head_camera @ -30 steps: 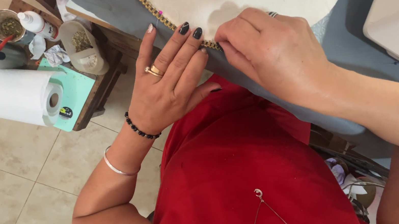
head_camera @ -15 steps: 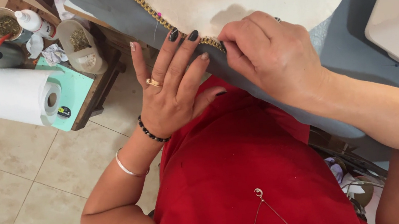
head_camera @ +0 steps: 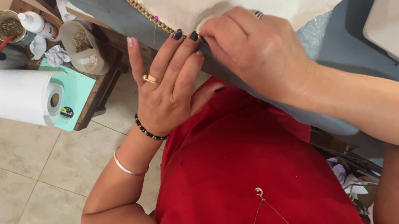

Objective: Pinning a gold chain trim to the edge of a circular white fabric piece on a sewing table.

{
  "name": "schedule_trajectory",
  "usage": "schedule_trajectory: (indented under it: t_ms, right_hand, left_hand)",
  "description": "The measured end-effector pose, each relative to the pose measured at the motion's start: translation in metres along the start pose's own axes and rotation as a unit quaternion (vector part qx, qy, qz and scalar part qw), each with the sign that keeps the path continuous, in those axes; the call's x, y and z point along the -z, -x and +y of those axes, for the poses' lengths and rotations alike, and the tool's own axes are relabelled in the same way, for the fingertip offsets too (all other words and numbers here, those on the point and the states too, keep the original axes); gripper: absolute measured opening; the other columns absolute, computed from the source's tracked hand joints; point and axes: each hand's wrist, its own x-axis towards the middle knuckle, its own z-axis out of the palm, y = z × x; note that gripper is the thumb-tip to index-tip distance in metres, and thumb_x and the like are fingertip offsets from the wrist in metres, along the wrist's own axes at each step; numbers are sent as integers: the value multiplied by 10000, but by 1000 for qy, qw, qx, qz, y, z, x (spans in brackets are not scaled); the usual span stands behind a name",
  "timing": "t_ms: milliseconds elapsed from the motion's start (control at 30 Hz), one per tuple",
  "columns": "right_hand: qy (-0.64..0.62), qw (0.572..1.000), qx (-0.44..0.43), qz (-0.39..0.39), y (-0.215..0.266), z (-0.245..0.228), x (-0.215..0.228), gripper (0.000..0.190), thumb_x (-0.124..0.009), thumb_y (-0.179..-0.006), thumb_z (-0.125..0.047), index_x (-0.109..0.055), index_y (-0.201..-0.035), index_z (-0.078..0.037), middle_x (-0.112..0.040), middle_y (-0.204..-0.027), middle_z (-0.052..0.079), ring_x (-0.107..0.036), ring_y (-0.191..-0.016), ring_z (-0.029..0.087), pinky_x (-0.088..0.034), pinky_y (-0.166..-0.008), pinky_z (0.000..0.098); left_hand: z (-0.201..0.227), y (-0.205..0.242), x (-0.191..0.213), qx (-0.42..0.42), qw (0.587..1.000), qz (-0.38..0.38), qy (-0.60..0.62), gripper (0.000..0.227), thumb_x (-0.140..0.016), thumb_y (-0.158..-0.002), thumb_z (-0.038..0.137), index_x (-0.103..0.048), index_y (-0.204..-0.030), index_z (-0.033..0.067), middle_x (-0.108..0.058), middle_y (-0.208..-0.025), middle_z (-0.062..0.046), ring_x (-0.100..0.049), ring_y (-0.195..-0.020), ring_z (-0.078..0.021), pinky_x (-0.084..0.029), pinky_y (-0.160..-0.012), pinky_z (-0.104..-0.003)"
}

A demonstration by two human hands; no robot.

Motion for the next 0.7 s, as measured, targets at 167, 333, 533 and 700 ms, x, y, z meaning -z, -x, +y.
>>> schedule_trajectory:
  t_ms: [167, 333, 533, 700]
  right_hand:
    - [-77, 996, 6, -38, 11, 15, 30, 370, -758, -1107, -351, -646, -1254, -31, -720, -1145, 135, -691, -937, 337, -553, -719, 416]
    - [24, 992, 53, -108, 42, 42, 37, 669, -611, -1050, -577, -634, -1475, -61, -693, -1419, 122, -670, -1310, 291, -450, -1098, 425]
    - [108, 986, 103, -77, 54, 31, 44, 804, -575, -1008, -749, -657, -1459, -88, -758, -1346, 61, -740, -1229, 195, -462, -1190, 389]
    - [134, 984, 114, -35, 55, 30, 44, 722, -587, -1024, -773, -735, -1358, -151, -778, -1285, -25, -760, -1054, 131, -446, -1194, 376]
  left_hand:
    - [-11, -9, 8, -66, 997, 3, -29, 464, -587, -1132, 518, -602, -1230, 65, -755, -1290, -127, -676, -1235, -303, -256, -1115, -742]
    - [-30, -7, 12, -99, 994, -5, -38, 491, -565, -1155, 531, -583, -1263, 53, -759, -1321, -164, -711, -1251, -351, -227, -1089, -792]
    - [-47, -13, 21, -102, 993, -48, -45, 584, -448, -1206, 557, -660, -1187, 13, -792, -1280, -161, -767, -1225, -371, -150, -1134, -773]
    - [-51, -21, 26, -125, 989, -46, -65, 558, -553, -1202, 543, -654, -1221, -6, -777, -1264, -171, -754, -1213, -374, -177, -1124, -781]
